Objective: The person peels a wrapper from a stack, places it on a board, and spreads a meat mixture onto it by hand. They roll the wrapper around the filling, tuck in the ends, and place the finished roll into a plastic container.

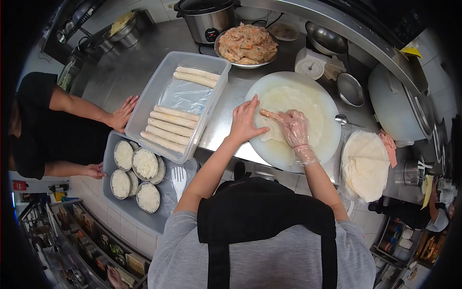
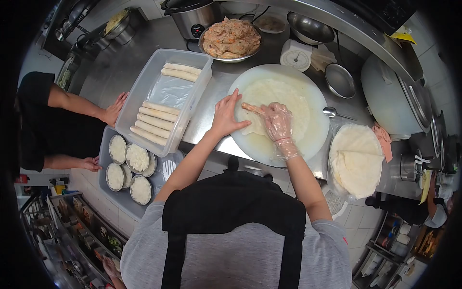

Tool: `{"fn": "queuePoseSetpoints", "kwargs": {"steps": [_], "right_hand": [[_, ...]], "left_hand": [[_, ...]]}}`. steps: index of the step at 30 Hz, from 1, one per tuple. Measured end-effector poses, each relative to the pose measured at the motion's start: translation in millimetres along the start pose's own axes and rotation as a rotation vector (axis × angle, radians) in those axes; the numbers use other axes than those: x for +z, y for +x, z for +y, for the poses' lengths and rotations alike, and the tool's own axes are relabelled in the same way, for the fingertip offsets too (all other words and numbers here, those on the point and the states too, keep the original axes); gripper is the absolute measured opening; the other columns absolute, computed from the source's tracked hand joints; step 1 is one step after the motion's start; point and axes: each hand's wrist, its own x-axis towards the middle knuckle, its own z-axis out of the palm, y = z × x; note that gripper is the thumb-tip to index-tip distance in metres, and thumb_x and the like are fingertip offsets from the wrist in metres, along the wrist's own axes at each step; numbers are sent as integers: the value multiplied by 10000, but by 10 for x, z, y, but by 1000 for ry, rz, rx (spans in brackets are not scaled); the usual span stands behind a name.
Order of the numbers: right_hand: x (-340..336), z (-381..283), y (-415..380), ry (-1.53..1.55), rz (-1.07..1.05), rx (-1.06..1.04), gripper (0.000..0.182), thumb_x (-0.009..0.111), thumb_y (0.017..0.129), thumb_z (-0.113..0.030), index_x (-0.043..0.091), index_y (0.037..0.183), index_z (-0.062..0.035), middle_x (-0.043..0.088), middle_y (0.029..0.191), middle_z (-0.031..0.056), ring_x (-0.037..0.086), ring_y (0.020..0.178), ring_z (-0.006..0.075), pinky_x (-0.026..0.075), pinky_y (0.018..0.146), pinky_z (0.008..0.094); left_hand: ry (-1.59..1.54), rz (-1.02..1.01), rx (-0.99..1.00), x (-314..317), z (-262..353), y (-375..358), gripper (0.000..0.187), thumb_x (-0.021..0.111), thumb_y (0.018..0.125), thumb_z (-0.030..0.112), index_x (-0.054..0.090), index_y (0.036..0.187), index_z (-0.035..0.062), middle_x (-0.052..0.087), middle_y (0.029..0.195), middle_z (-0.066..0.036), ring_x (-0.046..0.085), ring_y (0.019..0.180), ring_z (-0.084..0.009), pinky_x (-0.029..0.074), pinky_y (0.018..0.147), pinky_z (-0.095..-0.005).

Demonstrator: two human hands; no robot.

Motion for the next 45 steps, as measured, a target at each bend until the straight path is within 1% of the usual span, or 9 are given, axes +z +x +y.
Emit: {"fn": "queuePoseSetpoints", "kwargs": {"steps": [6,8,12,15,19,31,33,42,45], "right_hand": [[-78,30,-6,5,135,-41,379,677,700,-216,635,1055,-89,572,954,105,531,901,293,424,794,409],[-157,72,-2,23,20,-19,415,691,682,-235,628,1060,-75,563,973,110,522,922,302,416,810,416],[-138,126,16,139,-116,-9,439,716,644,-278,641,1020,-64,553,979,112,516,940,310,411,822,420],[-203,-79,91,-57,-68,35,330,706,655,-248,672,940,-86,561,915,112,526,912,306,427,799,400],[-78,-16,68,61,-61,80,291,699,665,-231,682,926,-103,569,884,109,539,879,299,442,773,393],[-90,150,-129,19,0,-83,355,641,774,-210,616,1110,-100,569,970,105,532,902,285,423,794,399],[-120,130,-147,-55,153,-17,405,666,741,-254,605,1109,-95,565,958,97,527,909,280,411,807,403],[-248,102,-8,-10,-141,75,341,713,648,-307,676,926,-114,573,926,71,528,915,277,407,803,410],[-175,12,-13,12,-25,21,338,704,651,-290,676,937,-112,578,915,83,534,894,284,424,767,408]], "left_hand": [[138,-35,-26,-45,156,38,1119,762,564,450,166,1429,65,436,1324,-121,337,1255,-303,172,1038,-542],[68,-36,-41,1,249,12,1130,765,559,482,168,1430,79,414,1335,-142,328,1269,-306,149,1033,-595],[82,-42,-80,86,246,-31,1164,769,546,510,149,1434,82,417,1325,-155,329,1273,-297,147,1038,-595],[125,-42,-83,94,237,-22,1220,777,516,533,131,1437,61,419,1323,-134,345,1256,-294,166,1035,-580],[104,-41,-78,101,243,-28,1216,779,528,514,106,1440,74,424,1319,-139,336,1266,-290,150,1037,-586],[104,-24,-82,129,213,-45,1233,778,519,528,98,1441,73,431,1310,-144,337,1265,-285,153,1033,-587],[100,-21,-89,145,212,-32,1235,778,517,530,98,1441,73,430,1311,-145,336,1265,-285,152,1033,-587],[107,-21,-70,132,216,-44,1233,778,517,530,103,1442,73,427,1314,-150,335,1266,-284,156,1029,-593],[107,-37,-69,131,228,-33,1236,781,514,525,103,1443,73,424,1316,-148,337,1264,-283,158,1029,-591]]}}
